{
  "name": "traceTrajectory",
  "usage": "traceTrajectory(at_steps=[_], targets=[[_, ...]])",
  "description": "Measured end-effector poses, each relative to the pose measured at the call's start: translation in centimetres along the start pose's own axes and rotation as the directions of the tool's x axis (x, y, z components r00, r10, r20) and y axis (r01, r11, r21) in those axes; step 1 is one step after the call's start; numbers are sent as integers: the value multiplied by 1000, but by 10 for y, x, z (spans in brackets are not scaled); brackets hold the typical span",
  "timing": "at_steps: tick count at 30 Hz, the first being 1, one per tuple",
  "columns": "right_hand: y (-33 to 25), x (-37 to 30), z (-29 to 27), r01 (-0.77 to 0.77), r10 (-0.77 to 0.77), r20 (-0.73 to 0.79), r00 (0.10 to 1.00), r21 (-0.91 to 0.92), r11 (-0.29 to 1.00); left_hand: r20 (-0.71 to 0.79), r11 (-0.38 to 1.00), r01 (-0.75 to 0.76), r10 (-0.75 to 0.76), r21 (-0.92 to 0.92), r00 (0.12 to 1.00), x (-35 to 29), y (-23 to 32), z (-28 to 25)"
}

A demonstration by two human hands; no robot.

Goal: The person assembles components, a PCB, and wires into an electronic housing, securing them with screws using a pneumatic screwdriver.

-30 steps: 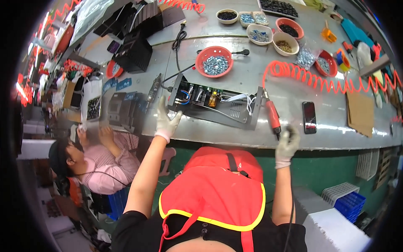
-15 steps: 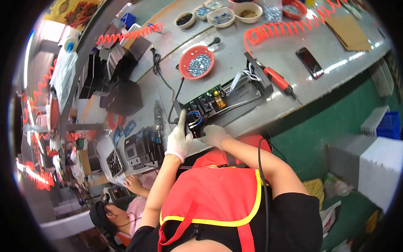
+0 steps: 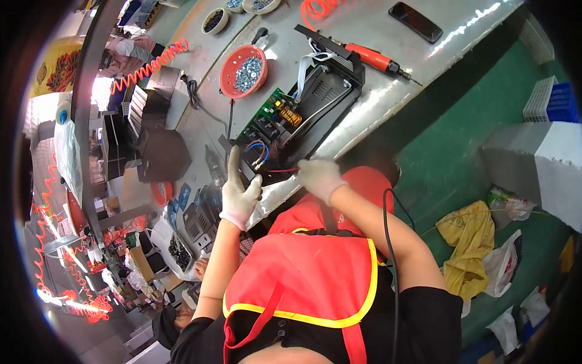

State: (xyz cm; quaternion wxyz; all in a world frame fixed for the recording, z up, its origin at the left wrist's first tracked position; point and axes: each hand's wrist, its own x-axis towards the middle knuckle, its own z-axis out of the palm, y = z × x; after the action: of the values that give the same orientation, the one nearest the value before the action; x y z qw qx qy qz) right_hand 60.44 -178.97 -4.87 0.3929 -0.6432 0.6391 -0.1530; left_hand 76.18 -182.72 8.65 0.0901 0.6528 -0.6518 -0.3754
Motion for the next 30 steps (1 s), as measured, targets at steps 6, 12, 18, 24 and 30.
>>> traceTrajectory(at_steps=[6, 12, 18, 24, 30], targets=[[28, -20, -16, 157, 145, -305, 941, 774, 613, -196, 968, -222, 241, 114, 950, -6, -9, -11], [-15, -18, -17, 247, 42, -244, 969, 960, -130, -250, 861, -434, 496, 265, 832, 8, 32, -10], [-32, -24, -38, 209, -205, -195, 959, 977, 48, 111, 901, -429, 421, 62, 900, 19, 52, 2], [-30, -24, -46, 138, -146, -122, 982, 985, 103, 251, 956, -280, 252, 84, 935, 20, 63, 8], [-4, -32, -30, -155, -128, 138, 982, 979, -133, 298, 516, -808, 753, 285, 586, 32, 43, 12]])
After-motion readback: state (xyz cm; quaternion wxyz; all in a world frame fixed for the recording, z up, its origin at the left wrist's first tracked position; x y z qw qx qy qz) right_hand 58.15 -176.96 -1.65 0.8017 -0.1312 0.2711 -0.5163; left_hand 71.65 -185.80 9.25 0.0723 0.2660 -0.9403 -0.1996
